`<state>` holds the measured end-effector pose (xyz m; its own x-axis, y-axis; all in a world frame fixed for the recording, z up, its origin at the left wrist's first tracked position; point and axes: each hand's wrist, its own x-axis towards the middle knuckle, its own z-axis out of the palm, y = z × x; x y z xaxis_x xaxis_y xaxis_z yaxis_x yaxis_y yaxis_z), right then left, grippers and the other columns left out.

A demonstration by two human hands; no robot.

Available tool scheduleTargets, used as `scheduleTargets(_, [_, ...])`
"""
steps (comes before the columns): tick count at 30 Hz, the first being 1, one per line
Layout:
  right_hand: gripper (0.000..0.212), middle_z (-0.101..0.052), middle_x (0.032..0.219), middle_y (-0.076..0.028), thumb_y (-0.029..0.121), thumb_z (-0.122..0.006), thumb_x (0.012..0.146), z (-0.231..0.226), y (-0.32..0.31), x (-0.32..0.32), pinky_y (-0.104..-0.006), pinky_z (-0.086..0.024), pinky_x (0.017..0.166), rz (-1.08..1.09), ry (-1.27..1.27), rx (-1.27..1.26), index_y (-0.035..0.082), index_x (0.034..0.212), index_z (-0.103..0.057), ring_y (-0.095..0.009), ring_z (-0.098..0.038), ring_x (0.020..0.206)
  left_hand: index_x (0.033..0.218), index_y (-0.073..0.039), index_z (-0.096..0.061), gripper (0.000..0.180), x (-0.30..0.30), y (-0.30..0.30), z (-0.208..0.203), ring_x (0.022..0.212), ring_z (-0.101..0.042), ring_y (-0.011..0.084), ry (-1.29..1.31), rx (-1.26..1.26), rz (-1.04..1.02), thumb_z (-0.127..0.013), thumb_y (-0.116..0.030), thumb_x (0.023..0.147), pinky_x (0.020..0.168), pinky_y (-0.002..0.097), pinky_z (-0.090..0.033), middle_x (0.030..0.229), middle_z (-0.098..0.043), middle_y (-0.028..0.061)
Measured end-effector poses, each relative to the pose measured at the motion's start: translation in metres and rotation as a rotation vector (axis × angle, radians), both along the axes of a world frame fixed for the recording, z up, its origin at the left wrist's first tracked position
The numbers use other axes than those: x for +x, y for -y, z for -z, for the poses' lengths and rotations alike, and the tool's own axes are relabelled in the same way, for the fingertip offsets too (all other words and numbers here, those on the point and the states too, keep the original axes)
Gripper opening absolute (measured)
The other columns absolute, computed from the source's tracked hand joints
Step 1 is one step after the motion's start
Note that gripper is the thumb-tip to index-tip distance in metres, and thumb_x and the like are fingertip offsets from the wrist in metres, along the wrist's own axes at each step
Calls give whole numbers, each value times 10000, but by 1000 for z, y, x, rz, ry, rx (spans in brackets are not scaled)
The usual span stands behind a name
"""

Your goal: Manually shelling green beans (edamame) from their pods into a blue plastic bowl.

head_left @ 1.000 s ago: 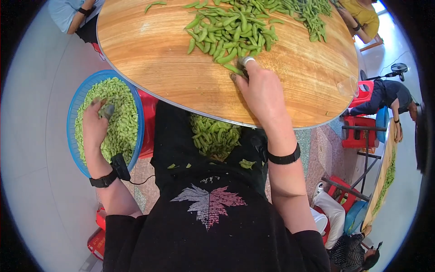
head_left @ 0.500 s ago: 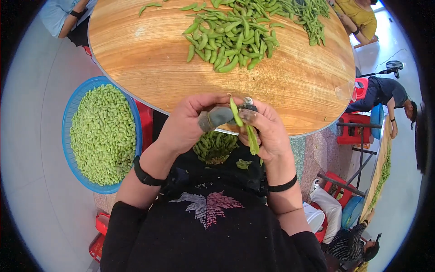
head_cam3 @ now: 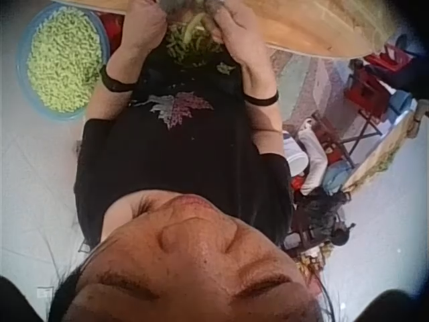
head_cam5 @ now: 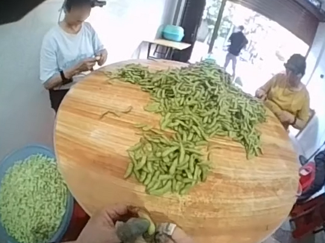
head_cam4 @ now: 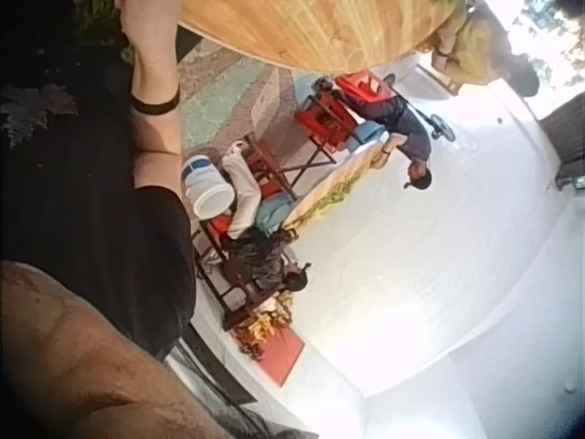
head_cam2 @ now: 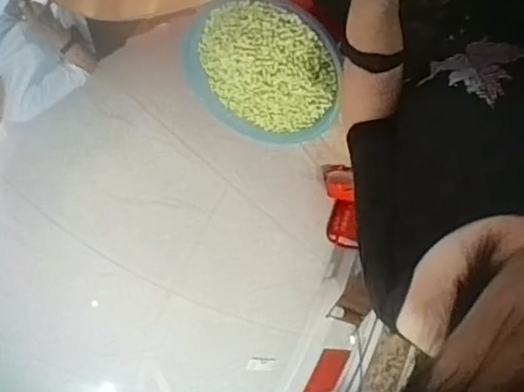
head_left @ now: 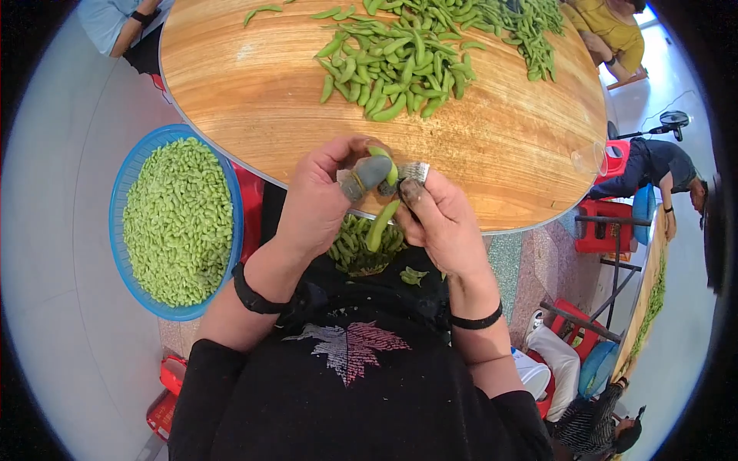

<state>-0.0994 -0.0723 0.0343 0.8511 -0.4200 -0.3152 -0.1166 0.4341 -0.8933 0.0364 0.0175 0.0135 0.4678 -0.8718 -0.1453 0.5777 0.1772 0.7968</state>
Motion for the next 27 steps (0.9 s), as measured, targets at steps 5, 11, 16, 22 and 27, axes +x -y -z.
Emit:
scheduleTargets(5, [154, -386, 587, 63, 152, -414, 959, 0, 2, -10, -162, -228, 413, 6, 63, 285, 68, 954, -543, -10, -305, 474, 929, -47, -597, 134, 1, -3, 5, 631, -478, 24, -307, -65, 258, -632, -140, 839, 532, 162, -359, 823, -589, -18])
scheduleTargets(11, [120, -437, 589, 53, 124, -462, 923, 17, 2, -14, -184, -256, 405, 122, -57, -474, 81, 891, -569, -23, -353, 471, 930, -34, -587, 109, -22, 7, -2, 634, -521, 44, 384, 124, 83, -617, -77, 835, 529, 174, -401, 792, -589, -11])
scheduleTargets(16, [166, -472, 585, 38, 104, -458, 907, 3, 18, -19, -222, -356, 473, 93, 24, 143, 14, 825, -571, -58, -426, 508, 1008, -22, -607, 209, -17, 6, -2, 716, -570, 66, 182, 4, 138, -528, 38, 824, 619, 191, -464, 856, -621, 23])
scheduleTargets(22, [216, -619, 655, -141, 209, -553, 865, 5, 49, 7, -403, -452, 535, 251, -415, -1400, -1, 814, -567, -305, -610, 599, 1010, -9, -638, 281, -9, 2, 6, 802, -547, 83, 224, 74, 25, -452, 72, 816, 689, 215, -442, 880, -624, 9])
scheduleTargets(27, [269, -620, 732, -228, 251, -611, 802, 11, 68, 40, -457, -481, 641, 297, -793, -1493, -9, 836, -556, -399, -609, 728, 1029, -19, -639, 260, -14, 0, 4, 790, -547, 93, 522, 146, 180, -468, 21, 837, 699, 219, -432, 888, -625, 6])
